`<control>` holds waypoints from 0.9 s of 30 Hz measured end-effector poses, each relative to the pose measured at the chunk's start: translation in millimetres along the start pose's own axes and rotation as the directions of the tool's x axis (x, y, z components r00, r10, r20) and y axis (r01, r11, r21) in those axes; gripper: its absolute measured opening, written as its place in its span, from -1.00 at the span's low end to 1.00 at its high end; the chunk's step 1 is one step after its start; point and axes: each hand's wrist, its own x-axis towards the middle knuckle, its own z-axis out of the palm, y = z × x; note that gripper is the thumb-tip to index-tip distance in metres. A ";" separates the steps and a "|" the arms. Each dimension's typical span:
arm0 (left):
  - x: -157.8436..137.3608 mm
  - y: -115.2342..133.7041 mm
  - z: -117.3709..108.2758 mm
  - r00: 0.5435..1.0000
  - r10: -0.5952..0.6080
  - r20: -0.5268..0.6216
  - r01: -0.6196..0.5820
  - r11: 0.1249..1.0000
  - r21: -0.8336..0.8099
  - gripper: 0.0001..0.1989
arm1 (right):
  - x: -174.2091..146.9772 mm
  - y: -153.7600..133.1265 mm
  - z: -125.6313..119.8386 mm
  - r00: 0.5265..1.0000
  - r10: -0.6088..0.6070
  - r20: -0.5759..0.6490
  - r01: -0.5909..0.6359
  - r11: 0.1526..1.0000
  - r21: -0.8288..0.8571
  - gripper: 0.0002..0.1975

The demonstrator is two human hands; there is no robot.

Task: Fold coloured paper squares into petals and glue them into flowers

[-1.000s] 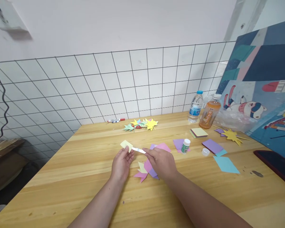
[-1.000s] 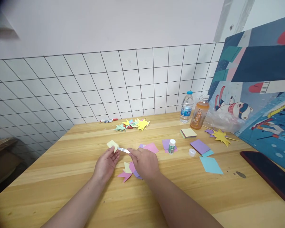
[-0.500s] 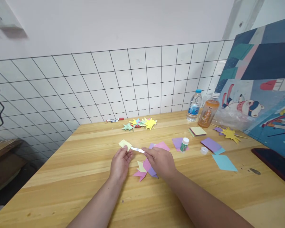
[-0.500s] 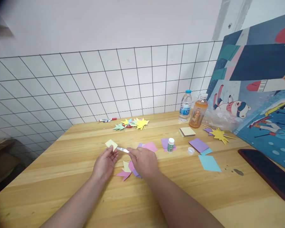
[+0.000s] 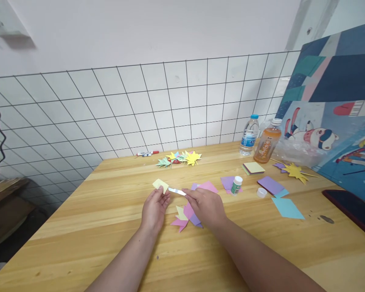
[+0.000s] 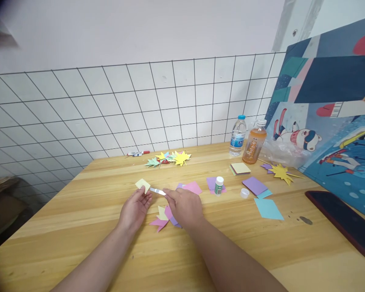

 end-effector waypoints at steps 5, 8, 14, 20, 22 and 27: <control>1.5 -1.2 -1.1 1.000 0.007 0.004 -0.007 1.000 0.004 -0.96 | -2.0 -1.1 -1.1 1.000 -0.013 -0.003 0.013 1.000 0.013 -0.72; 1.8 -1.5 -1.5 1.000 0.008 0.003 -0.008 1.000 0.008 -0.96 | -2.2 -1.9 -1.8 1.000 0.002 0.010 -0.002 1.000 0.008 -0.72; 0.9 -1.2 -1.1 1.000 0.009 0.007 -0.009 1.000 0.015 -0.96 | -0.6 -1.6 -2.4 0.999 0.021 0.035 -0.021 1.000 -0.005 -0.71; 1.3 -2.9 -2.1 0.999 0.017 0.027 -0.018 0.999 0.039 -0.93 | -0.3 -1.5 -2.5 0.999 0.030 0.041 -0.030 1.000 -0.005 -0.71; 1.4 -4.0 -2.7 0.999 0.023 0.041 -0.025 0.998 0.056 -0.90 | -0.5 -1.6 -2.5 0.998 0.036 0.046 -0.035 0.999 -0.011 -0.71; -0.8 -5.3 -1.7 0.992 0.042 0.116 -0.054 0.994 0.098 -0.78 | -0.5 -0.9 -1.4 0.998 0.037 0.058 -0.035 0.998 -0.047 -0.71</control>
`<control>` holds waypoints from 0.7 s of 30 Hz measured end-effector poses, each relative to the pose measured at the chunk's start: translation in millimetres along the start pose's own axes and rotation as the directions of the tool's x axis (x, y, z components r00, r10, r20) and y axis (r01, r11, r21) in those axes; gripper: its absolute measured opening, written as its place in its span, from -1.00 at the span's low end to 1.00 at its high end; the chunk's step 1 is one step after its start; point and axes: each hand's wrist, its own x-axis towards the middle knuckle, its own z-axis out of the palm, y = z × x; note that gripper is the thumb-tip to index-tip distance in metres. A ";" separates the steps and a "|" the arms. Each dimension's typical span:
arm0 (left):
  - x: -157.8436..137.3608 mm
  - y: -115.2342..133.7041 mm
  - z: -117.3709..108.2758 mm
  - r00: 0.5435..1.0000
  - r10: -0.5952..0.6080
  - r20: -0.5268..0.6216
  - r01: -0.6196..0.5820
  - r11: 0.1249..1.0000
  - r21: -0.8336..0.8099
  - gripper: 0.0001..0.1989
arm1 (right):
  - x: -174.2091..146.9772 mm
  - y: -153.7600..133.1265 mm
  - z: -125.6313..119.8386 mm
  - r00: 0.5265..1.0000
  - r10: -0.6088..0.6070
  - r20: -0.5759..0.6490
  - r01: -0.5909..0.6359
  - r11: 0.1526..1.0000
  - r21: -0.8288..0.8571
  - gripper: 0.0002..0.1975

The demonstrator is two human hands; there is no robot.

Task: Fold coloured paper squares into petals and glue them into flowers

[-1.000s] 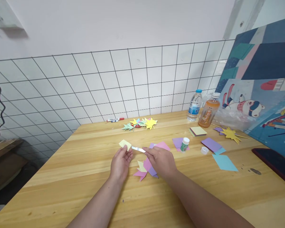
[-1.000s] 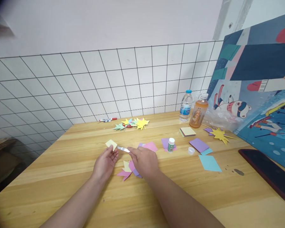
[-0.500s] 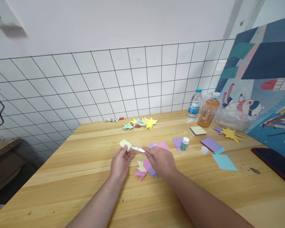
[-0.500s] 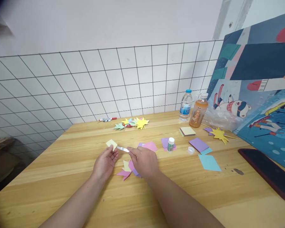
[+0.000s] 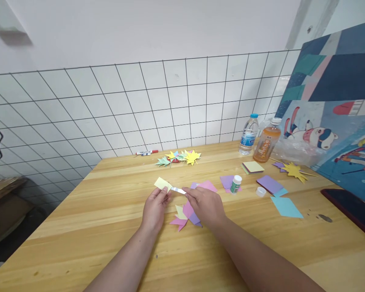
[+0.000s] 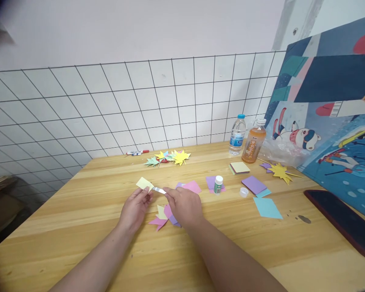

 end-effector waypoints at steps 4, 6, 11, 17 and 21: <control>-2.0 1.0 2.5 0.998 0.007 0.055 -0.007 1.000 0.009 -0.72 | 0.1 0.9 2.4 1.000 -0.014 -0.018 0.014 1.000 -0.017 -0.71; -2.1 1.0 2.9 0.998 0.003 0.059 -0.004 1.000 0.025 -0.72 | 0.2 1.2 3.0 0.999 -0.024 -0.029 0.023 1.000 -0.020 -0.72; -0.7 -0.3 2.3 0.999 0.026 0.038 -0.030 0.993 0.111 -0.68 | 1.1 2.1 1.3 0.999 -0.021 -0.032 0.020 1.000 -0.020 -0.72; 2.0 0.4 0.8 0.995 0.091 0.030 -0.095 0.976 0.198 -0.64 | 1.6 2.2 -0.3 1.000 -0.009 -0.017 0.009 1.000 -0.012 -0.72; 4.0 4.3 -1.0 0.991 0.127 0.037 -0.132 0.949 0.285 -0.59 | 1.2 2.6 -2.8 1.000 -0.013 -0.007 0.013 1.000 -0.003 -0.71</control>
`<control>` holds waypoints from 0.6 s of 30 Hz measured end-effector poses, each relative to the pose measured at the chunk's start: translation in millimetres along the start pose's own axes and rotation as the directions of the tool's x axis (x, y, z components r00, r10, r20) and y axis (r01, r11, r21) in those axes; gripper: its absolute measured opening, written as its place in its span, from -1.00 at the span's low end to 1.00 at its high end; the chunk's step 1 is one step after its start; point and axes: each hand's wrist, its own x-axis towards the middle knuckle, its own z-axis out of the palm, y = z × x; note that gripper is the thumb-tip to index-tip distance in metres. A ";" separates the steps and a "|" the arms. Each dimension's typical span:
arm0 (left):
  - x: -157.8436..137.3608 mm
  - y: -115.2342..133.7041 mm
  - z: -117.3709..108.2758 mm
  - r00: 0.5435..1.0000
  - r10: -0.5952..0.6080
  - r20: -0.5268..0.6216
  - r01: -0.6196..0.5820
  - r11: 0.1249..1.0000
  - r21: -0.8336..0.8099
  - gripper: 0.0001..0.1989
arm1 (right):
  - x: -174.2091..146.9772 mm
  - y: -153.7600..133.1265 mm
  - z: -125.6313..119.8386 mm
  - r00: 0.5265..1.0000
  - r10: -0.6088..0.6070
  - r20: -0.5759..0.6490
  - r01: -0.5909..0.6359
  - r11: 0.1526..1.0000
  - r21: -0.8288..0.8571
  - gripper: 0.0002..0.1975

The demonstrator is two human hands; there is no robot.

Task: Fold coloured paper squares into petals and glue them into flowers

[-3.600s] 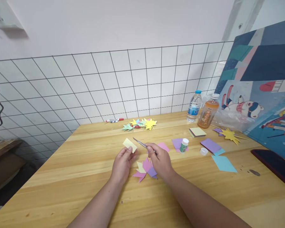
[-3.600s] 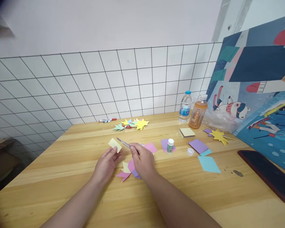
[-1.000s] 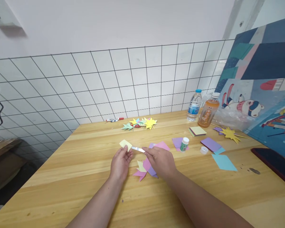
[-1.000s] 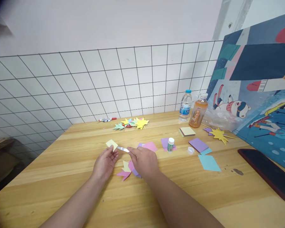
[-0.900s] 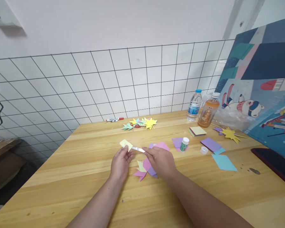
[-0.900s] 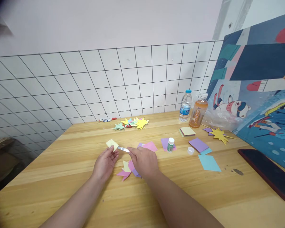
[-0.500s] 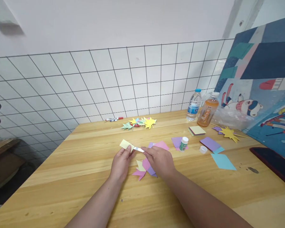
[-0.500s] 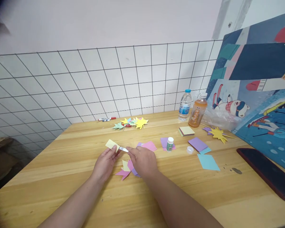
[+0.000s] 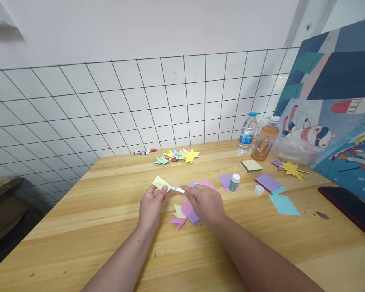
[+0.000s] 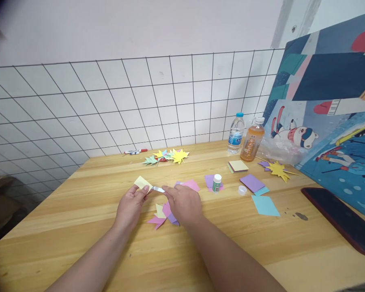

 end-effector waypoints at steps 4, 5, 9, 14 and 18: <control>-0.4 2.7 -0.7 0.998 -0.011 0.057 0.009 0.999 0.037 -0.61 | -0.6 -0.6 -2.6 1.000 -0.003 0.014 0.003 1.000 0.004 -0.71; -1.0 2.8 -0.2 0.998 -0.015 0.068 0.013 0.999 0.030 -0.61 | -0.8 -1.0 -2.9 1.000 -0.002 0.016 0.002 1.000 0.004 -0.71; -3.1 0.7 2.9 0.995 -0.024 0.094 0.025 1.000 -0.007 -0.57 | -0.8 -1.5 -2.8 0.999 0.011 0.030 -0.011 1.000 0.000 -0.71; -3.5 -0.2 2.5 0.997 -0.006 0.081 0.005 1.000 0.019 -0.59 | 0.0 1.1 -2.5 1.000 0.007 -0.002 -0.007 1.000 0.012 -0.71; -3.6 -0.1 0.6 0.996 -0.019 0.087 0.015 0.999 0.043 -0.55 | -0.5 1.0 -2.4 1.000 0.006 -0.004 -0.006 1.000 0.025 -0.71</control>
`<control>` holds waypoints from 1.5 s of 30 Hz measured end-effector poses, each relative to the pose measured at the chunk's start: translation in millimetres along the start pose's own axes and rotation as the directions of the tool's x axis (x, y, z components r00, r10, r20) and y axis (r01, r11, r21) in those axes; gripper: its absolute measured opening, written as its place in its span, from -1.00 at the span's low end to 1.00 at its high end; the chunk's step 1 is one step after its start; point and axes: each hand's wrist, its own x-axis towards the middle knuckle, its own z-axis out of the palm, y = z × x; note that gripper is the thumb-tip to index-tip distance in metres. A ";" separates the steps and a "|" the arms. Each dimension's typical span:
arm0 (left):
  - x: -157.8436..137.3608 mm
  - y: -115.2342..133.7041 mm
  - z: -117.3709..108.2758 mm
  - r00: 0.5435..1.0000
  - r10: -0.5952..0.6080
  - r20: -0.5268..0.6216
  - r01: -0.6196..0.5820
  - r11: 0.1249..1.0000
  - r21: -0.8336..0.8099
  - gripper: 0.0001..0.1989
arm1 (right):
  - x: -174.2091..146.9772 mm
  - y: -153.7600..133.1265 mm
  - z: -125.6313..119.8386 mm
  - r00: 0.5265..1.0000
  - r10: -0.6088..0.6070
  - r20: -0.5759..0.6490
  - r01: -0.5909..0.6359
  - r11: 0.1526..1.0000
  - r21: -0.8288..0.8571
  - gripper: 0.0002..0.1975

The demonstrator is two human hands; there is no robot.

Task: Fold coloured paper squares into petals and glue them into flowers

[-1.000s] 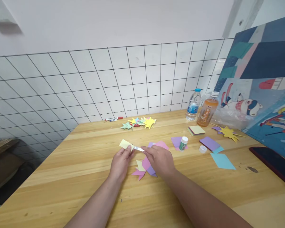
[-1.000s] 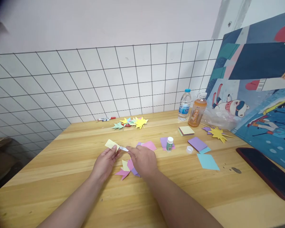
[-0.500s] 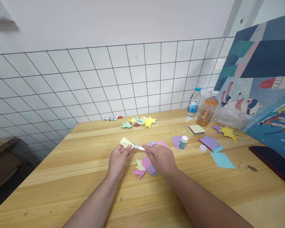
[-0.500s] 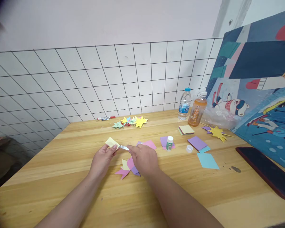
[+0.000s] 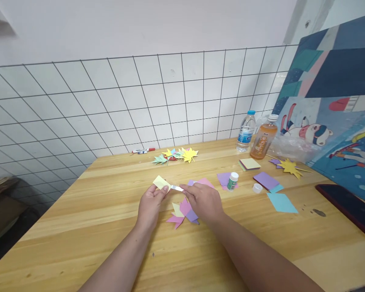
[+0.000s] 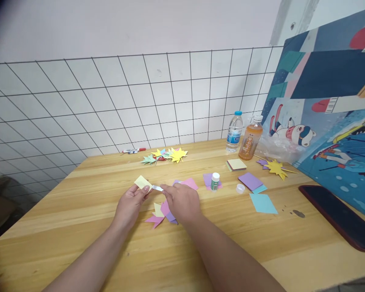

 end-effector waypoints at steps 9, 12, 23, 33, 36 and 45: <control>2.2 -0.4 0.0 1.000 -0.001 0.000 0.001 0.998 -0.063 -0.53 | 0.8 -0.7 -1.1 1.000 0.016 0.023 -0.016 1.000 -0.010 -0.70; 4.7 -0.3 -2.5 1.000 -0.005 -0.011 0.004 0.997 -0.072 -0.56 | 0.6 -0.8 -0.7 1.000 0.015 0.015 -0.015 1.000 -0.010 -0.70; 5.0 -2.2 -3.2 1.000 -0.007 0.002 0.007 1.000 -0.028 -0.58 | 1.0 -0.1 -0.3 1.000 0.023 0.003 -0.023 1.000 0.006 -0.71; -2.0 -0.6 3.4 0.993 -0.075 0.093 0.079 0.996 -0.042 -0.46 | 1.0 -1.3 -2.4 1.000 0.019 0.023 -0.019 1.000 -0.016 -0.69; -1.2 -0.6 2.7 0.996 -0.053 0.072 0.055 0.998 -0.028 -0.50 | 1.5 -0.7 -1.6 0.999 0.038 0.007 -0.038 0.999 -0.006 -0.69; -4.8 -1.5 4.3 0.981 -0.098 0.167 0.107 0.993 -0.049 -0.59 | 1.5 0.5 0.7 1.000 0.022 -0.015 -0.021 0.999 0.029 -0.69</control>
